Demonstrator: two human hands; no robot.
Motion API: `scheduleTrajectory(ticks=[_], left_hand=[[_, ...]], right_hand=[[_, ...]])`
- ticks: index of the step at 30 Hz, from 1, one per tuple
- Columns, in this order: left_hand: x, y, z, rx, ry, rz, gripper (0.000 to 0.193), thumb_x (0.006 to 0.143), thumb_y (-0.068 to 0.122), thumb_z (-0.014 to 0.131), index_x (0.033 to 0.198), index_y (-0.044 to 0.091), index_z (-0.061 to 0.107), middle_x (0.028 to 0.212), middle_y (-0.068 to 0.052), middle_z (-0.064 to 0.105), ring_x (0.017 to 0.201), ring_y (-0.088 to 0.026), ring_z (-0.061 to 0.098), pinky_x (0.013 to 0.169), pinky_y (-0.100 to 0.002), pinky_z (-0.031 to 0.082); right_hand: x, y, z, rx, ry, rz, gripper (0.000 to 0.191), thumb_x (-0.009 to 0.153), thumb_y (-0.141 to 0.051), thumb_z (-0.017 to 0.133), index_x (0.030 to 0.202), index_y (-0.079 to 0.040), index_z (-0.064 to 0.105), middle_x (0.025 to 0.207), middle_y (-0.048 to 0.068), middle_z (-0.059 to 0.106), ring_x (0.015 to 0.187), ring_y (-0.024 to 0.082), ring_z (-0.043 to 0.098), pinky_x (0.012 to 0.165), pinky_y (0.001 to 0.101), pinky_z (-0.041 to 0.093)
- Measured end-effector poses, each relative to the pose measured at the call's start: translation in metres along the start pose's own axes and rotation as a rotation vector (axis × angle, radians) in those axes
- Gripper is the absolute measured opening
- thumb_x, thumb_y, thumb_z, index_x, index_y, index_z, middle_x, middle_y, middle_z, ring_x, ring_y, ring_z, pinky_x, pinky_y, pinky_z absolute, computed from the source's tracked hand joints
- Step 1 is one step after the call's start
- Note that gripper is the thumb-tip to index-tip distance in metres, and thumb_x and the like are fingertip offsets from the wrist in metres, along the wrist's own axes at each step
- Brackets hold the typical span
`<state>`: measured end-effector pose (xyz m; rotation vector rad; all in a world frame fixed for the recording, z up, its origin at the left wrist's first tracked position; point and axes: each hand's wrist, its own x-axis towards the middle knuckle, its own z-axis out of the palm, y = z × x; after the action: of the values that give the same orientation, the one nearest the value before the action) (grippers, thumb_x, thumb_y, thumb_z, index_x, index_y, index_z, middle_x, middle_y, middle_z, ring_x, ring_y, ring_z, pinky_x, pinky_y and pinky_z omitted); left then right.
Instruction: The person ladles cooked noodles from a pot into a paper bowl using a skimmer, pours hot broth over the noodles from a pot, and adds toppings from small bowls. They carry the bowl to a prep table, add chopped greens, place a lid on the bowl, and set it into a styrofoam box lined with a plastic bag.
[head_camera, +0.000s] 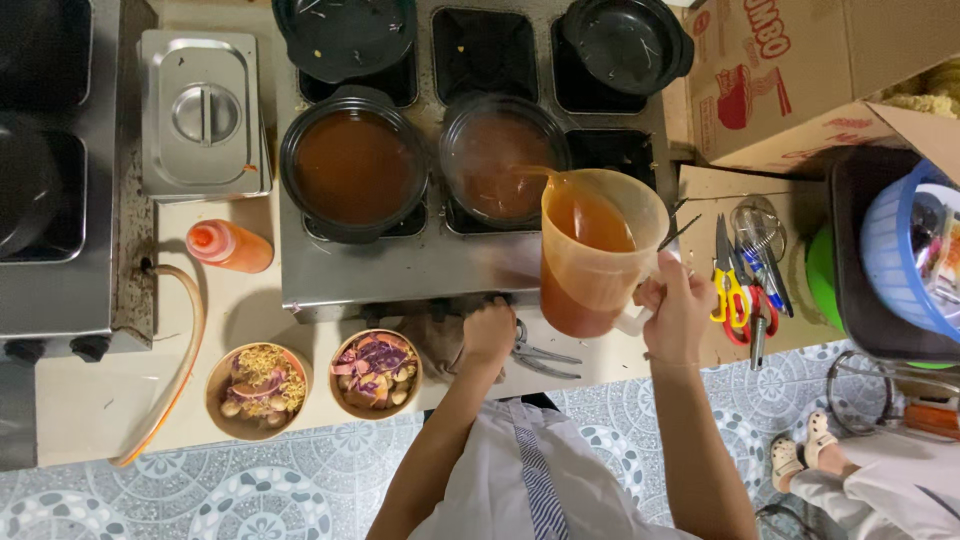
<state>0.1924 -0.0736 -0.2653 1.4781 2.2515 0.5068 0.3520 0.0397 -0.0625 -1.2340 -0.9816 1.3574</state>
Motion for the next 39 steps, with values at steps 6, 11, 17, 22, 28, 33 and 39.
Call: scheduleTrajectory(ticks=[6,11,17,22,28,33,39], left_hand=[[0.004,0.003,0.000,0.007,-0.037,-0.042,0.022,0.096,0.022,0.057,0.082,0.007,0.066,0.077,-0.016,0.074,0.070,-0.033,0.074,0.061,-0.044,0.061],[0.010,0.004,0.003,-0.061,0.011,-0.209,0.030,0.096,0.026,0.059,0.078,0.006,0.071,0.078,-0.020,0.074,0.073,-0.037,0.073,0.068,-0.047,0.060],[0.019,-0.018,0.007,-0.901,0.017,-0.562,0.023,0.093,0.019,0.069,0.088,-0.003,0.068,0.081,-0.022,0.073,0.075,-0.039,0.074,0.071,-0.047,0.062],[0.018,-0.026,0.009,-1.793,0.013,-0.899,0.027,0.091,0.012,0.072,0.105,-0.010,0.063,0.091,-0.023,0.072,0.082,-0.037,0.076,0.077,-0.045,0.066],[0.014,-0.017,-0.002,-1.880,0.053,-0.860,0.038,0.094,0.012,0.070,0.116,-0.015,0.053,0.103,-0.027,0.068,0.094,-0.041,0.074,0.084,-0.047,0.065],[0.005,-0.012,-0.006,-1.752,0.102,-0.847,0.032,0.096,0.016,0.065,0.115,-0.008,0.057,0.107,-0.026,0.069,0.095,-0.036,0.074,0.085,-0.043,0.065],[-0.024,0.006,0.005,-1.695,0.079,-0.682,0.026,0.098,0.015,0.062,0.112,-0.007,0.058,0.103,-0.022,0.073,0.091,-0.033,0.074,0.080,-0.043,0.063]], right_hand=[[-0.016,0.017,-0.010,0.240,0.009,-0.088,0.037,0.099,-0.012,0.062,0.067,-0.006,0.045,0.058,0.002,0.044,0.048,0.012,0.035,0.049,0.0314,0.028],[-0.023,0.022,-0.030,0.352,-0.042,-0.138,0.035,0.101,-0.013,0.057,0.069,-0.008,0.043,0.058,0.001,0.040,0.049,0.013,0.035,0.053,0.0330,0.031],[-0.033,0.028,-0.084,0.383,0.041,-0.152,0.035,0.103,-0.010,0.056,0.072,-0.011,0.039,0.063,-0.002,0.036,0.053,0.011,0.030,0.053,0.0311,0.029],[-0.051,0.040,-0.135,0.327,0.044,-0.212,0.036,0.105,-0.014,0.055,0.072,-0.010,0.041,0.062,-0.003,0.036,0.053,0.010,0.031,0.055,0.0319,0.034],[-0.069,0.068,-0.192,0.295,0.236,-0.167,0.025,0.099,-0.017,0.058,0.078,-0.002,0.057,0.074,0.006,0.059,0.059,0.017,0.055,0.056,0.0340,0.046],[-0.081,0.097,-0.225,0.311,0.232,-0.172,0.027,0.102,-0.017,0.064,0.079,-0.001,0.059,0.076,0.005,0.057,0.060,0.016,0.053,0.053,0.0324,0.043],[-0.074,0.120,-0.222,0.370,0.326,-0.082,0.016,0.092,-0.012,0.065,0.081,-0.001,0.063,0.078,0.005,0.060,0.062,0.015,0.056,0.053,0.0288,0.044]])
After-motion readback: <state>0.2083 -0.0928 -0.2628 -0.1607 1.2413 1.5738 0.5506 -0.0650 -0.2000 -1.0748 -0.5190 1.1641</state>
